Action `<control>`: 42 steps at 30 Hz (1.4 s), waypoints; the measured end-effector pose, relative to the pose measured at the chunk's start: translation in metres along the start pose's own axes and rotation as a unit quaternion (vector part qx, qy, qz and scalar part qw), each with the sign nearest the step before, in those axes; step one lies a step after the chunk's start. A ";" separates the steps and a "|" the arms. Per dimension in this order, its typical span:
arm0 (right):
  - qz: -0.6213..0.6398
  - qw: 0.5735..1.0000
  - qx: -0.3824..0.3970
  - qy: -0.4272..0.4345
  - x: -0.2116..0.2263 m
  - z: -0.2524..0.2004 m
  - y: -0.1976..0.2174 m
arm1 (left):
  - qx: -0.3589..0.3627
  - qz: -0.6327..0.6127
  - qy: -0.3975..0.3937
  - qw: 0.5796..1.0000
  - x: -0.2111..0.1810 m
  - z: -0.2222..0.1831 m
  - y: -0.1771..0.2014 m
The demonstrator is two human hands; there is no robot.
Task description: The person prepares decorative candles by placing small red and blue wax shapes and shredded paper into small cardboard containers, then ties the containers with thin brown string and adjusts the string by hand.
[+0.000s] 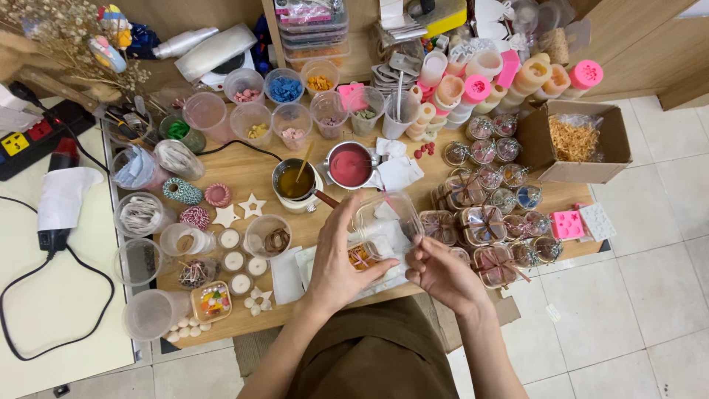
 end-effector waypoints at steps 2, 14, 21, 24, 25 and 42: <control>0.038 0.999 0.022 -0.010 -0.009 -0.006 -0.004 | 0.005 0.005 -0.002 1.000 0.003 0.001 0.005; -0.697 0.668 -0.062 0.254 -0.022 -0.003 -0.110 | -0.023 0.257 -0.097 0.961 0.010 -0.045 -0.011; -0.701 0.687 0.009 0.191 -0.007 0.010 -0.089 | -0.043 0.219 -0.006 0.975 0.027 -0.064 -0.009; -0.763 0.627 0.058 0.142 0.010 0.011 -0.072 | 0.011 0.110 0.166 0.980 0.069 -0.094 -0.014; -0.763 0.630 0.070 0.127 0.010 0.012 -0.067 | 0.039 0.050 0.238 0.969 0.085 -0.106 -0.021; -0.823 0.535 0.154 0.115 -0.033 0.046 -0.059 | 0.056 -0.323 0.460 0.825 0.119 -0.134 -0.077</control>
Point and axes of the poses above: each hand's wrist, its own z-axis towards the middle knuckle, its own y-axis out of the back of the hand, x = y × z, the point moved 2 cm from there along z, towards the middle knuckle, and after that the axes turned 8 degrees about z, right-handed, at the moved point
